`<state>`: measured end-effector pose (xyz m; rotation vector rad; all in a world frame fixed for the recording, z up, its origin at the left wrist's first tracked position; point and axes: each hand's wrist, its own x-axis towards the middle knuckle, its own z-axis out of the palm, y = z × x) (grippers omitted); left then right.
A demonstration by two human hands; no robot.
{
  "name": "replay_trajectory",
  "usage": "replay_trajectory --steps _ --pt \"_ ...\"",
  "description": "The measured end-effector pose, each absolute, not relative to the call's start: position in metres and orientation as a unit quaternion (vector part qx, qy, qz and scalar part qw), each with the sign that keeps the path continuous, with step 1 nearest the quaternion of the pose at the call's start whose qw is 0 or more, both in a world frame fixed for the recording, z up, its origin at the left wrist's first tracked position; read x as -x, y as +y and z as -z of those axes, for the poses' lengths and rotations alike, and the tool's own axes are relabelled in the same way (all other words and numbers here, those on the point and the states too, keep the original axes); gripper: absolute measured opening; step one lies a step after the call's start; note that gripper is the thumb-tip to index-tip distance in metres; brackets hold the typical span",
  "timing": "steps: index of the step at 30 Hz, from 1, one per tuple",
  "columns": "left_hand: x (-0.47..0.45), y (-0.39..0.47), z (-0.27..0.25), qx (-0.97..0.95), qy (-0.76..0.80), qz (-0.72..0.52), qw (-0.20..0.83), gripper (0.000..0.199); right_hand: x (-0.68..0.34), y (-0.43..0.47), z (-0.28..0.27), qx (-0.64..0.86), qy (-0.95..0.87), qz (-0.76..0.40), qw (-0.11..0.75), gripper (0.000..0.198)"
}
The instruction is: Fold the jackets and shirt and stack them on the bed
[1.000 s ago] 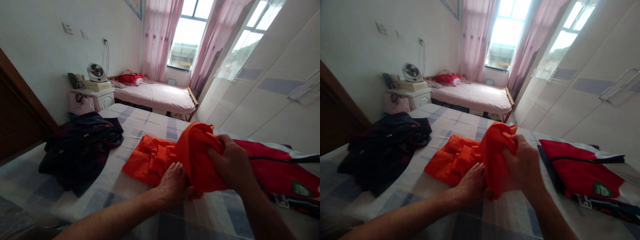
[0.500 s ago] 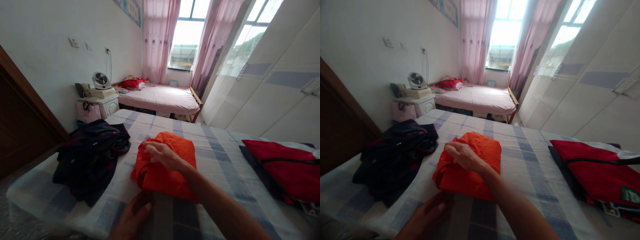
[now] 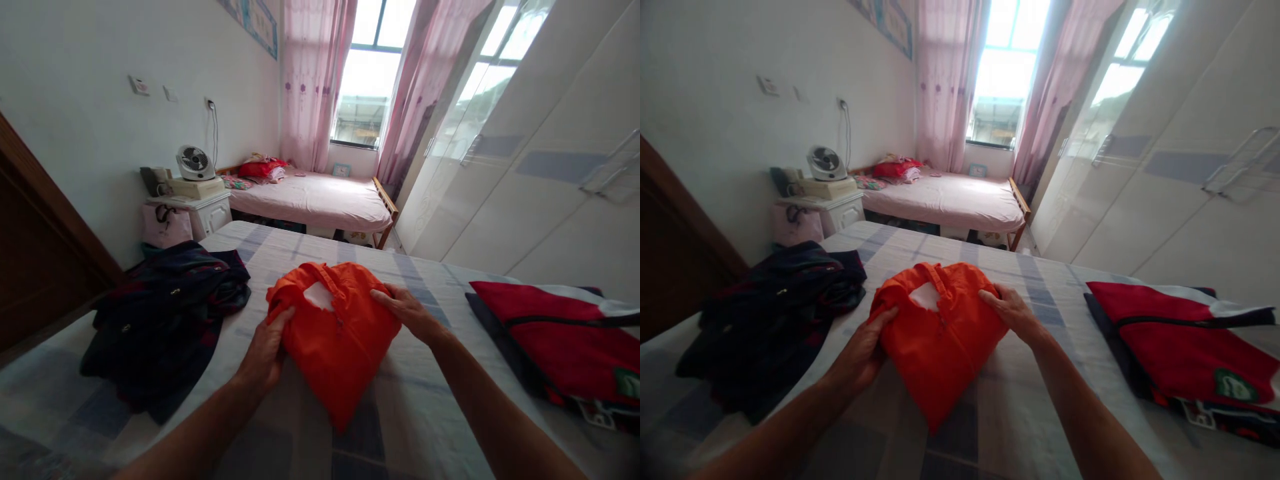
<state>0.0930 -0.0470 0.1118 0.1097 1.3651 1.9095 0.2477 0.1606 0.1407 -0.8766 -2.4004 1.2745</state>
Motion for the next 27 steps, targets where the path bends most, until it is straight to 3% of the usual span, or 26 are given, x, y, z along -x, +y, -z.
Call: replay_trajectory --steps 4,7,9,12,14,16,19,22,27 --pt "-0.058 -0.004 -0.111 -0.156 0.598 -0.688 0.381 0.03 -0.286 0.148 -0.132 0.325 -0.751 -0.547 0.175 0.044" --pt "-0.046 0.018 -0.1 -0.187 0.662 -0.652 0.319 0.043 -0.302 0.146 -0.109 0.453 -0.762 -0.423 0.186 0.042" --pt "-0.046 0.024 -0.093 -0.215 0.699 -0.639 0.238 0.055 -0.304 0.145 -0.103 0.484 -0.782 -0.309 0.244 0.046" --pt "-0.055 0.022 -0.091 -0.311 0.716 -0.612 0.129 0.054 -0.294 0.139 -0.116 0.398 -0.83 -0.196 0.339 0.052" --pt "-0.065 0.017 -0.093 -0.448 0.714 -0.536 0.05 0.05 -0.282 0.134 -0.126 0.327 -0.865 -0.14 0.354 0.052" --pt "-0.075 0.013 -0.093 -0.591 0.691 -0.416 0.012 0.049 -0.268 0.131 -0.125 0.294 -0.896 -0.107 0.314 0.053" --pt "-0.085 0.011 -0.086 -0.671 0.667 -0.319 0.057 0.049 -0.252 0.134 -0.1 0.305 -0.926 -0.134 0.176 0.057" --pt "-0.087 0.012 -0.079 -0.663 0.663 -0.335 0.09 0.048 -0.247 0.142 -0.072 0.326 -0.925 -0.16 0.115 0.063" --pt "-0.074 0.008 -0.081 -0.575 0.667 -0.472 0.046 0.035 -0.25 0.146 -0.066 0.33 -0.921 -0.158 0.132 0.063"
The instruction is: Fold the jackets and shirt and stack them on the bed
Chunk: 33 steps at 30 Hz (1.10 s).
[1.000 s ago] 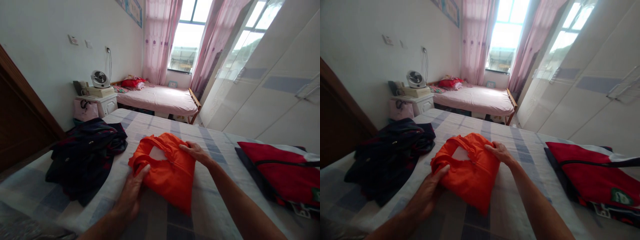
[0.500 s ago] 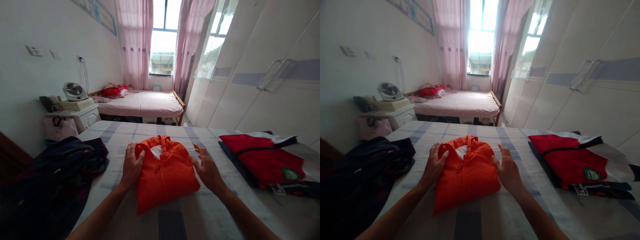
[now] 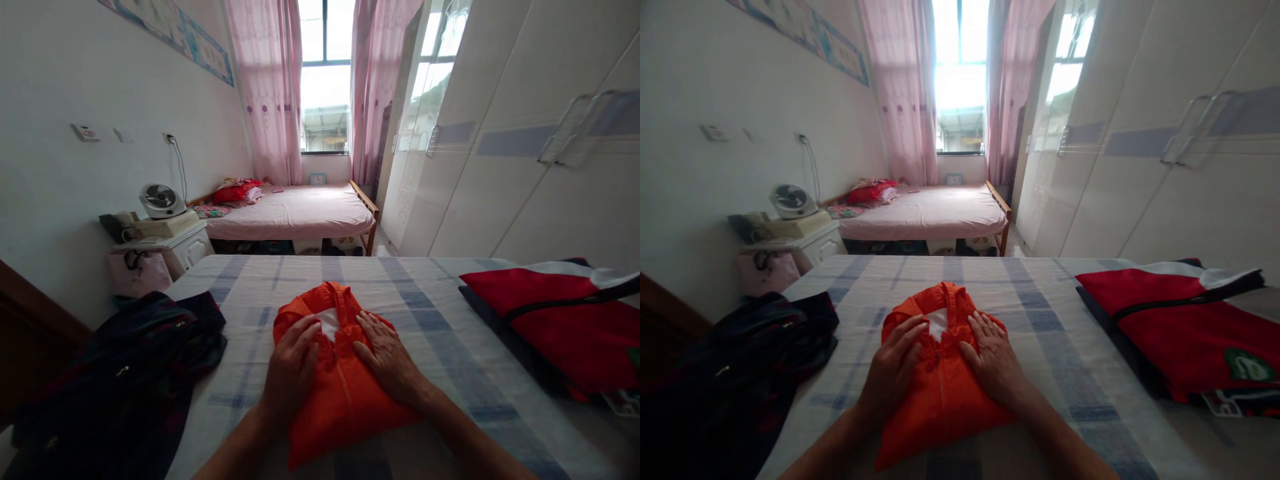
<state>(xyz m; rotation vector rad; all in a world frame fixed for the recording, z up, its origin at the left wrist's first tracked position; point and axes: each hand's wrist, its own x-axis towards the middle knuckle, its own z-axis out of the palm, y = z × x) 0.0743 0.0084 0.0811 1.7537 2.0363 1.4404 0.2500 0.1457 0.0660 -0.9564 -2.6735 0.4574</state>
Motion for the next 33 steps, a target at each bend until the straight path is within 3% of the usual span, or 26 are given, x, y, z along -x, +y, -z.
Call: replay_trajectory --steps 4,13,17,24,28,30,33 --pt "-0.046 0.01 -0.082 -0.415 0.709 -0.569 0.042 0.029 -0.251 0.145 -0.069 0.331 -0.92 -0.163 0.132 0.062" --pt "-0.004 0.021 -0.108 -0.394 0.666 -0.556 0.302 0.044 -0.25 0.145 -0.066 0.329 -0.919 -0.166 0.139 0.063" --pt "0.012 0.034 -0.117 -0.424 0.629 -0.514 0.399 0.039 -0.25 0.146 -0.066 0.331 -0.917 -0.174 0.138 0.063" --pt "0.032 0.057 -0.127 -0.46 0.609 -0.574 0.299 0.017 -0.249 0.148 -0.062 0.333 -0.915 -0.182 0.139 0.063" --pt "0.032 0.067 -0.14 -0.51 0.59 -0.576 0.245 0.02 -0.249 0.146 -0.064 0.336 -0.915 -0.183 0.128 0.063" --pt "0.032 0.073 -0.141 -0.521 0.597 -0.568 0.221 0.004 -0.249 0.145 -0.066 0.334 -0.915 -0.183 0.13 0.062" --pt "0.035 0.082 -0.133 -0.513 0.622 -0.557 0.199 0.026 -0.25 0.145 -0.067 0.333 -0.915 -0.184 0.131 0.062"
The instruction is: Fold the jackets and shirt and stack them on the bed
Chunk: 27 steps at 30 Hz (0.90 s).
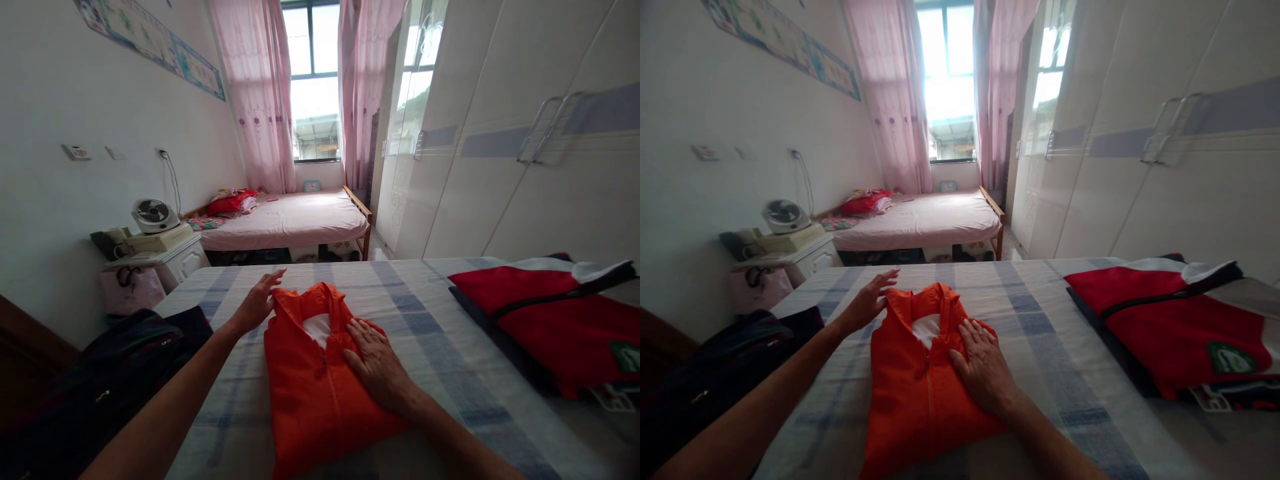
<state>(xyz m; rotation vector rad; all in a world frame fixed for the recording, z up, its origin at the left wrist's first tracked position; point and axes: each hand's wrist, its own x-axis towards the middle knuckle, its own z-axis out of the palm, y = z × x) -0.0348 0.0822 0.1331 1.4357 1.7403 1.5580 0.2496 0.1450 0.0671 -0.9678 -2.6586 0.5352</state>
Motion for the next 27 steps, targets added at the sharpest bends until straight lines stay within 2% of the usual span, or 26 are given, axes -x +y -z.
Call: replay_trajectory --steps 4,9,13,16,21,27 --pt "0.033 0.09 -0.118 -0.488 0.638 -0.559 0.204 0.008 -0.249 0.145 -0.067 0.334 -0.915 -0.185 0.131 0.063" --pt "0.03 0.091 -0.104 -0.464 0.672 -0.54 0.206 0.016 -0.25 0.144 -0.067 0.334 -0.915 -0.183 0.135 0.063" --pt "0.035 0.092 -0.115 -0.469 0.71 -0.505 0.142 0.027 -0.25 0.144 -0.067 0.336 -0.914 -0.184 0.133 0.063" --pt "0.028 0.103 -0.134 -0.546 0.686 -0.465 0.123 0.035 -0.25 0.144 -0.067 0.334 -0.914 -0.184 0.135 0.063" --pt "-0.002 0.141 -0.147 -0.684 0.609 -0.364 0.169 0.04 -0.25 0.143 -0.067 0.333 -0.914 -0.184 0.142 0.062" --pt "-0.014 0.177 -0.14 -0.74 0.585 -0.279 0.18 0.014 -0.25 0.141 -0.065 0.332 -0.912 -0.182 0.159 0.062"
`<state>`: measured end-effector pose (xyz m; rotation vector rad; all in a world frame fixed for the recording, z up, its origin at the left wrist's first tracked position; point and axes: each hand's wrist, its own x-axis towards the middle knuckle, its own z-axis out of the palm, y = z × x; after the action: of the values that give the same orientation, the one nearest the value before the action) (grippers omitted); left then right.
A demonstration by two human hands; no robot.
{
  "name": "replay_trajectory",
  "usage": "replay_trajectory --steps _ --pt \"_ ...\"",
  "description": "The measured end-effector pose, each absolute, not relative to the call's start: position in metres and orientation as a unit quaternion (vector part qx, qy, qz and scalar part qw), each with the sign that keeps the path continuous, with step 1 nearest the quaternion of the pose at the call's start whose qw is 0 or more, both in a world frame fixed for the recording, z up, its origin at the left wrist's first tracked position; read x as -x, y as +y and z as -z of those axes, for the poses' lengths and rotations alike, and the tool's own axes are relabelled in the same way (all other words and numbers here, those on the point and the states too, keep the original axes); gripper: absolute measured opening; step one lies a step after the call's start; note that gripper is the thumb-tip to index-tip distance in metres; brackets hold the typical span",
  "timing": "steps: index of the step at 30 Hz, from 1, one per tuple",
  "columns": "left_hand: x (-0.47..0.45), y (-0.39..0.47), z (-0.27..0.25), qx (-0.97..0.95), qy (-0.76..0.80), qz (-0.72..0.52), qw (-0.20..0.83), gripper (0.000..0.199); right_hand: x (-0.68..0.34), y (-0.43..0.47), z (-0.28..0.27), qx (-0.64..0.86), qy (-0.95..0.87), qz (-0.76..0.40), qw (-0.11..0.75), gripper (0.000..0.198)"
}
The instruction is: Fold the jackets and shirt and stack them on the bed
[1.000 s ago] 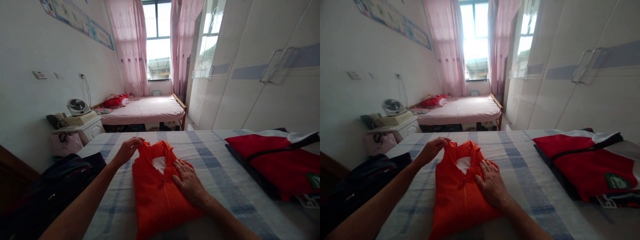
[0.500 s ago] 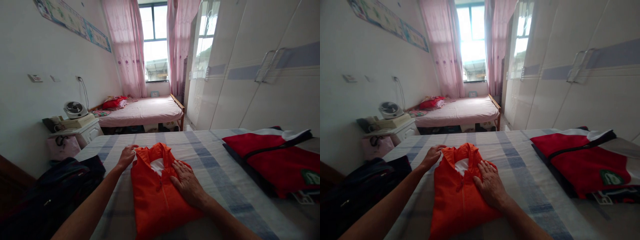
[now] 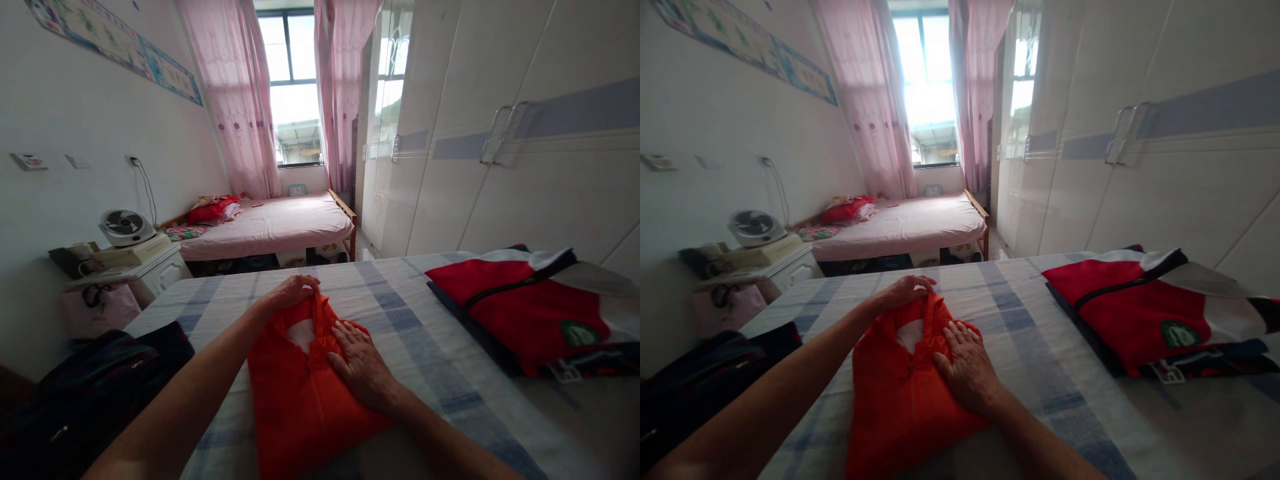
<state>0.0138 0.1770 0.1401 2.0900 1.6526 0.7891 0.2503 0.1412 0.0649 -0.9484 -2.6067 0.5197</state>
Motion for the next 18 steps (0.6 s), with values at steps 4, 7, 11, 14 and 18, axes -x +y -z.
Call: replay_trajectory --steps 4,7,11,14,18 --pt "-0.016 0.185 -0.137 -0.753 0.598 -0.22 0.165 0.019 -0.25 0.142 -0.062 0.336 -0.908 -0.186 0.166 0.059" --pt "-0.022 0.19 -0.131 -0.747 0.621 -0.208 0.111 0.022 -0.248 0.143 -0.06 0.337 -0.907 -0.186 0.172 0.058" --pt "-0.034 0.189 -0.131 -0.733 0.645 -0.21 0.041 0.023 -0.247 0.143 -0.057 0.341 -0.906 -0.18 0.176 0.058" --pt "-0.042 0.161 -0.146 -0.711 0.663 -0.234 -0.004 0.036 -0.249 0.143 -0.061 0.342 -0.906 -0.171 0.183 0.058" --pt "-0.053 0.081 -0.158 -0.689 0.675 -0.261 -0.038 0.038 -0.256 0.14 -0.075 0.333 -0.905 -0.111 0.241 0.055"
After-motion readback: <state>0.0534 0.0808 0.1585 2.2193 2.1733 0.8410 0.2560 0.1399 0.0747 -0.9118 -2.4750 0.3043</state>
